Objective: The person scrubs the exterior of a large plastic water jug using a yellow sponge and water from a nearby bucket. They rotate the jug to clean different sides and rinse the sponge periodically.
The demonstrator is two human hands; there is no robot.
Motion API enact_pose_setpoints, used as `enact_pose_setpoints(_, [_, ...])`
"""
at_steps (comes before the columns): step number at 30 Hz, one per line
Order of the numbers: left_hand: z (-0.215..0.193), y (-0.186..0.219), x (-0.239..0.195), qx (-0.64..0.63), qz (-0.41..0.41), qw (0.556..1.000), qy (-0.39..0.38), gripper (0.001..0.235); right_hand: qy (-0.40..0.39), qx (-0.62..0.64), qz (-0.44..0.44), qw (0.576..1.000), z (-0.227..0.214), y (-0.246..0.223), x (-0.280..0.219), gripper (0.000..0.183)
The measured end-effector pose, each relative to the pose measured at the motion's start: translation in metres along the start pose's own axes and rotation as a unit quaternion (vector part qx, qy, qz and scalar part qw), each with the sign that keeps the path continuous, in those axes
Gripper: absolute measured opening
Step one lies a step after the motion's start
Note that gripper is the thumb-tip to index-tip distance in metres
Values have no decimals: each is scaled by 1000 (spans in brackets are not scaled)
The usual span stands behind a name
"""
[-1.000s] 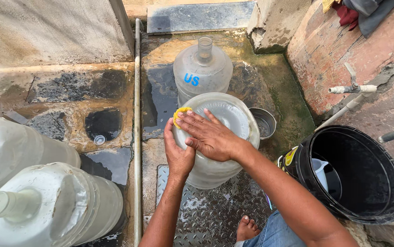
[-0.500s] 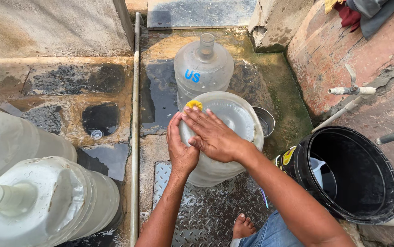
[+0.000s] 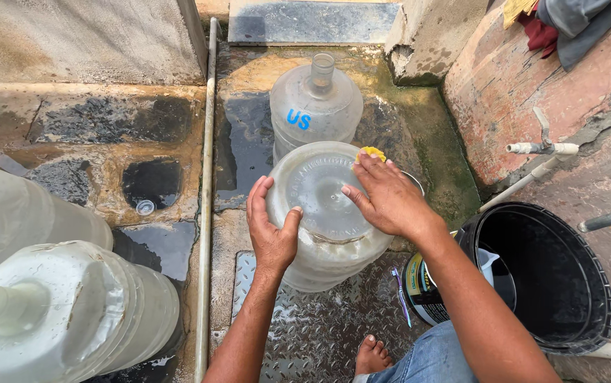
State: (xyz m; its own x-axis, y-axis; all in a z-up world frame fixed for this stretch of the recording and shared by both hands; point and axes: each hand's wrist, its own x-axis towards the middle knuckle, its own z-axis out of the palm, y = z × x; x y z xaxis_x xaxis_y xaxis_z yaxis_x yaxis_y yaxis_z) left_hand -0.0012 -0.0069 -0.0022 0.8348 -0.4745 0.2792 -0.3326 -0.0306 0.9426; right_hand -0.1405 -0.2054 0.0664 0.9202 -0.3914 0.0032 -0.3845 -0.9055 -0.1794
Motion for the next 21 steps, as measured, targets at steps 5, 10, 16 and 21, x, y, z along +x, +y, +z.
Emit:
enact_pose_setpoints(5, [10, 10, -5, 65, 58, 996, 21, 69, 16, 165, -113, 980, -22, -63, 12, 62])
enact_pose_setpoints(10, [7, 3, -9, 33, 58, 998, 6, 68, 0, 123, -166, 978, -10, -71, 19, 54])
enact_pose_setpoints(16, [-4, 15, -12, 235, 57, 967, 85, 63, 52, 40, 4, 998, -19, 2, 11, 47])
enact_pose_setpoints(21, [-20, 21, 5, 226, 51, 973, -17, 46, 132, 135, 0, 982, -16, 11, -1, 38])
